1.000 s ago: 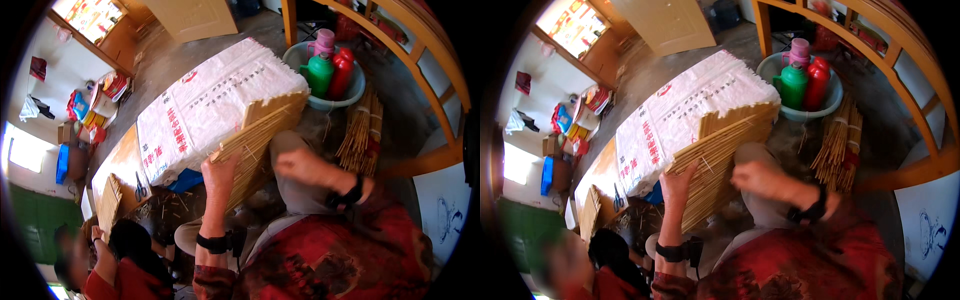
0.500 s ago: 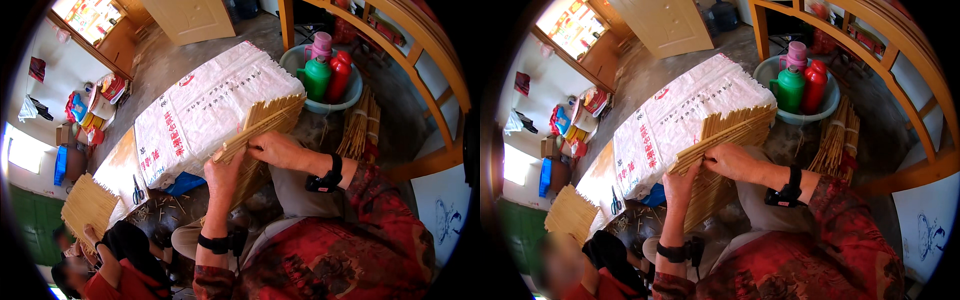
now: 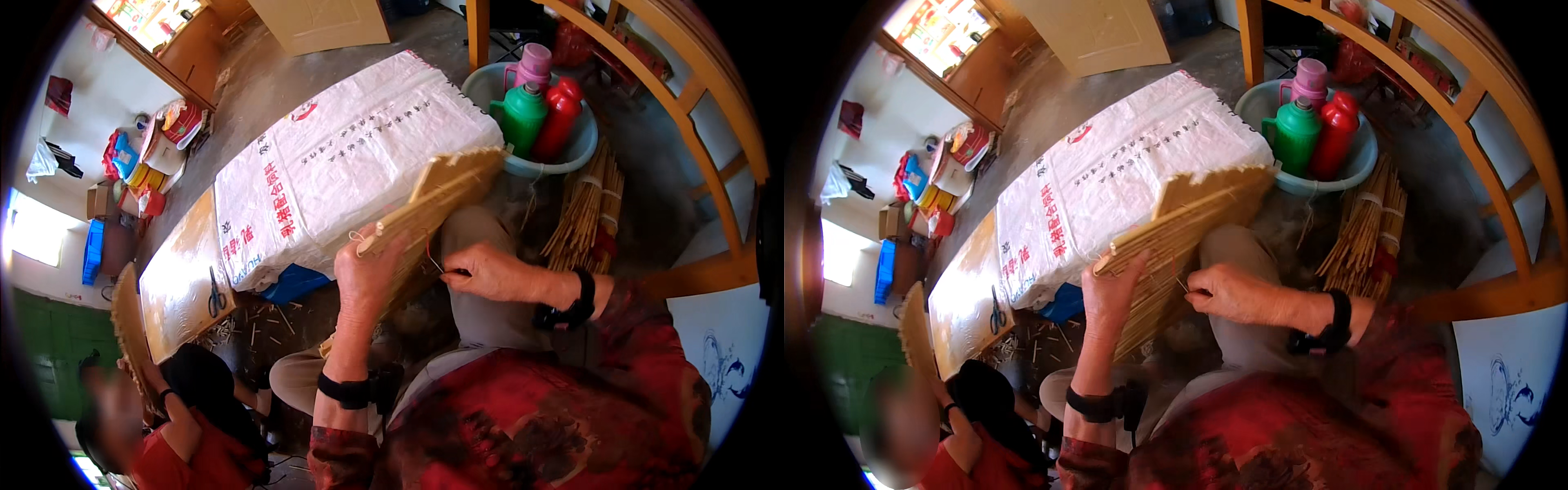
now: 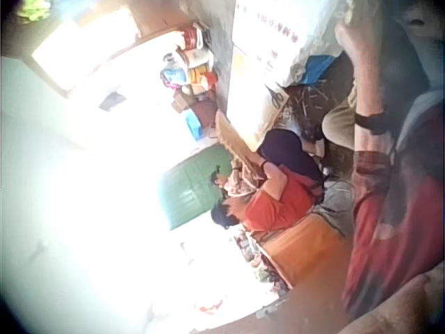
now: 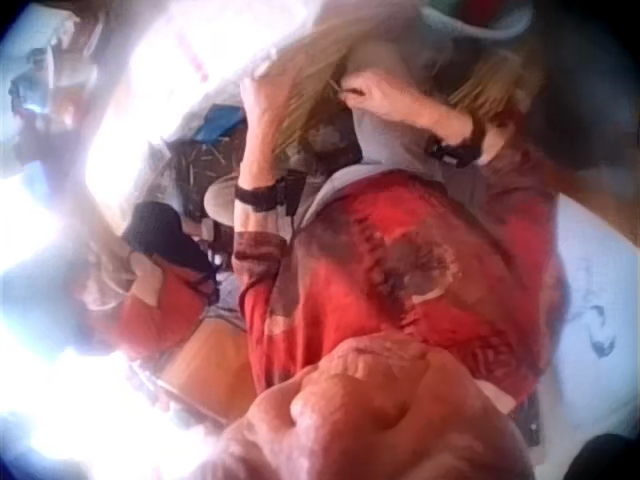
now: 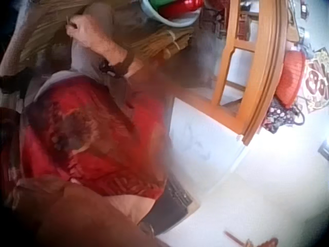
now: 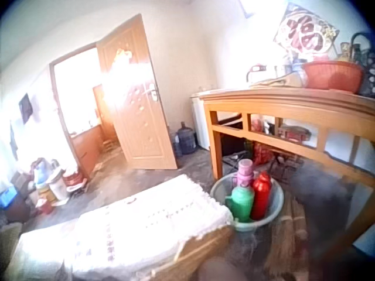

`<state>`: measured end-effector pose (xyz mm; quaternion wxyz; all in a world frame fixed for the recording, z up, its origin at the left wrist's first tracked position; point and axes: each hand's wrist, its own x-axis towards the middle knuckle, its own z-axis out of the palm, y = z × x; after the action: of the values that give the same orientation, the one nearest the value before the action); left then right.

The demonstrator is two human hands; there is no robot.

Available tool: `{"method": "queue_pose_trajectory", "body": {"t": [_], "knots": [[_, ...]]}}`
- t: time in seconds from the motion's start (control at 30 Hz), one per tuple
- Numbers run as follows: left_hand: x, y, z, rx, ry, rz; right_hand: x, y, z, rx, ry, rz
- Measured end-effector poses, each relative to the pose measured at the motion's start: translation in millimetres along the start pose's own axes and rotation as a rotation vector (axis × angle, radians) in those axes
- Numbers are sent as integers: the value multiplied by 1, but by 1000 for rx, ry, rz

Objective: The person weaves thin bamboo strips together using a red string and needle, repeatedly threading the string through pre-drilled holes to bind the strips into a flat mat. The person adjusts the alignment of the strips and pulls the string tight to secure the weave.

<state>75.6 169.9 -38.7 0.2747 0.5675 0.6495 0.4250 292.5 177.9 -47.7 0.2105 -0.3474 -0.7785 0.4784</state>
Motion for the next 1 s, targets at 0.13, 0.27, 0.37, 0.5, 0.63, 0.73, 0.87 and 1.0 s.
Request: {"method": "queue_pose_trajectory", "body": {"t": [0.13,0.27,0.37,0.5,0.63,0.73,0.87,1.0], "knots": [[-1,29,-13,-54,13,15,0,-6,-9,-35,23,-85],[12,13,-9,-90,-131,13,-8,1,-13,-80,190,-145],[2,21,-9,209,106,283,-6,-3,-16,-116,287,-155],[-26,26,-15,469,530,657,-20,-6,-21,-178,328,-177],[-58,18,-20,367,191,818,-26,-14,-22,-216,291,-221],[-51,35,2,371,15,830,-29,-20,-22,-212,266,-264],[-38,32,13,205,-162,778,-36,-25,-26,-226,244,-244],[-36,28,15,116,-217,696,-35,-25,-31,45,184,-196]]}}
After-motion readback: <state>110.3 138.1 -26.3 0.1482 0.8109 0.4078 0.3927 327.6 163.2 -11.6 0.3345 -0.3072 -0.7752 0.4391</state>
